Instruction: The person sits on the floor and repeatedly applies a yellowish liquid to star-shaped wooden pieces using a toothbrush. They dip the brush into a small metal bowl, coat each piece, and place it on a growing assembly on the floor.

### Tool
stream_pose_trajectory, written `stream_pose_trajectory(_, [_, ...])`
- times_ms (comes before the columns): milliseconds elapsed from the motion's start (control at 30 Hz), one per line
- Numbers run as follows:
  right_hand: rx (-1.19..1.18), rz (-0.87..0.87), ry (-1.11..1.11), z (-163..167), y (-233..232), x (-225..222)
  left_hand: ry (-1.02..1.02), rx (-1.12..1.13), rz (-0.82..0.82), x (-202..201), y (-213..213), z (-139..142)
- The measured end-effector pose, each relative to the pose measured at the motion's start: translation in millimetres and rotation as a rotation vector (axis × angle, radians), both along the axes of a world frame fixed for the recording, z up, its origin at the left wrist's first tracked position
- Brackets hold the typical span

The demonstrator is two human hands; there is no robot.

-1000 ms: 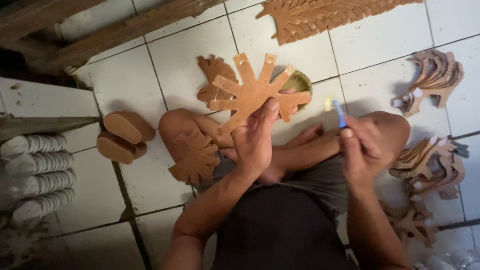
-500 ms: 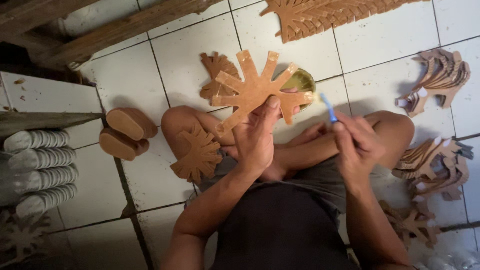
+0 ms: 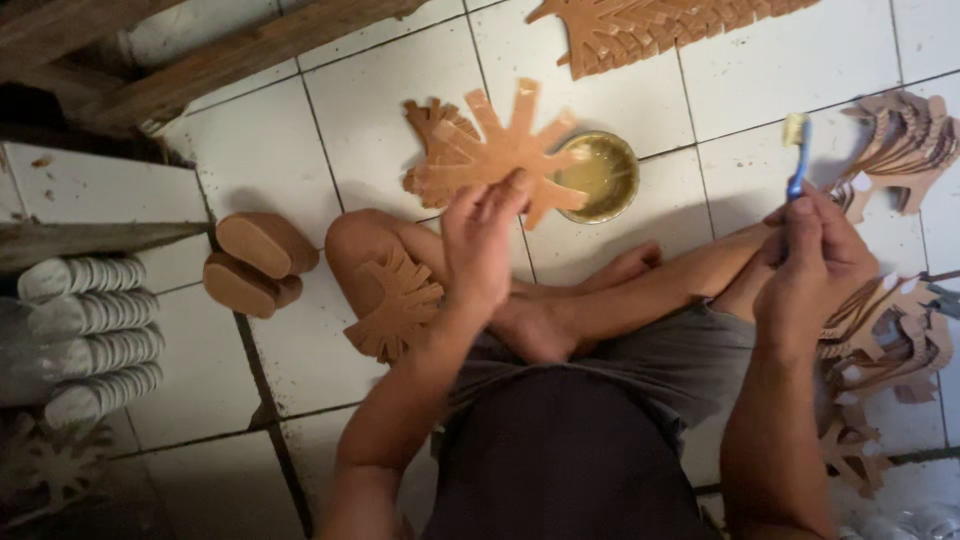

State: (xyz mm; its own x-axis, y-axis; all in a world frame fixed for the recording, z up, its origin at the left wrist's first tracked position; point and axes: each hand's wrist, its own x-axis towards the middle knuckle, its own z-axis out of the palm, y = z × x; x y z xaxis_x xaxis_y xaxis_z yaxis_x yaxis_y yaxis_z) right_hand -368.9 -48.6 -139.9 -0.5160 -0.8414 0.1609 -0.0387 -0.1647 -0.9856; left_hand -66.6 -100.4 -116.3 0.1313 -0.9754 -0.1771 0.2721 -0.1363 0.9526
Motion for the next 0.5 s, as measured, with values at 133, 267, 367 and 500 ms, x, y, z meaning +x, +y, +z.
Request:
stream_pose_trajectory(133, [0.057, -0.078, 0.08, -41, -9, -45, 0.104, -0.095, -0.075, 18, -46, -34])
stream_pose_trajectory(267, [0.124, -0.138, 0.359, -77, -9, -81, 0.156, -0.025, -0.09, 24, -95, -68])
stream_pose_trajectory(367, [0.094, -0.141, 0.425, -99, -16, -86, 0.098, 0.042, -0.098, 18, -139, -96])
stream_pose_trajectory(500, [0.063, -0.081, 0.403, -107, -41, -86, -0.15, 0.052, -0.169, -7, -214, -131])
